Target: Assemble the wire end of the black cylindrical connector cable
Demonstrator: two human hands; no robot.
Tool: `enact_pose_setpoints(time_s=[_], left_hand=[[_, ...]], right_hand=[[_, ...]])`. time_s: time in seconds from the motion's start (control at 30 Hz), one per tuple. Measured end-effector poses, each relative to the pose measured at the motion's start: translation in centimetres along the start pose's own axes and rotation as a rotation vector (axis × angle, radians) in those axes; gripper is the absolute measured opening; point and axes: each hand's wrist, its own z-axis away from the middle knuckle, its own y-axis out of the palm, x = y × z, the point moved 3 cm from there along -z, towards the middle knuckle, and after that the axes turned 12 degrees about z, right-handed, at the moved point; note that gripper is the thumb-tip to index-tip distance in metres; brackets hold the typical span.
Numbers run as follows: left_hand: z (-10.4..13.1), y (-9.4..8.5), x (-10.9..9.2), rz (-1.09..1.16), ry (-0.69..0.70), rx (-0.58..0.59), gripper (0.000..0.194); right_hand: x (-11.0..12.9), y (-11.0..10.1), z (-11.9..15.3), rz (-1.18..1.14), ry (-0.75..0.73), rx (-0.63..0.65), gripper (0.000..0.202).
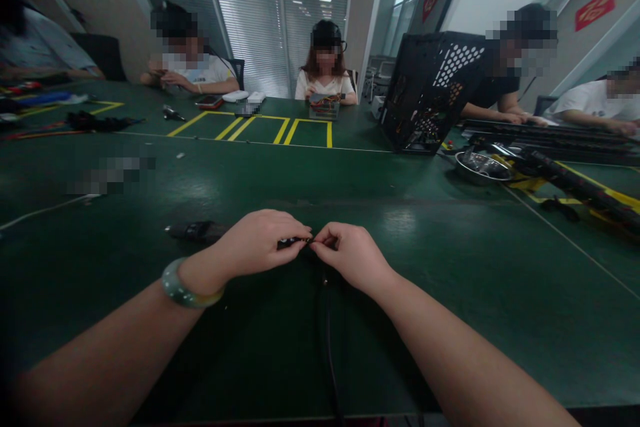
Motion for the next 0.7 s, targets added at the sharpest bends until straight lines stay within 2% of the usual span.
enact_pose_setpoints(time_s=[0.27, 0.7], left_hand=[[0.00, 0.54, 0.07, -0.010, -0.074, -0.032, 0.017], [0.00, 0.39, 0.10, 0.014, -0.097, -0.023, 0.018]], right_hand=[[-0.32, 0.42, -0.11, -0.028, 0.007, 0.013, 0.007], [-0.15, 0.39, -0.02, -0.026, -0.004, -0.001, 0.005]])
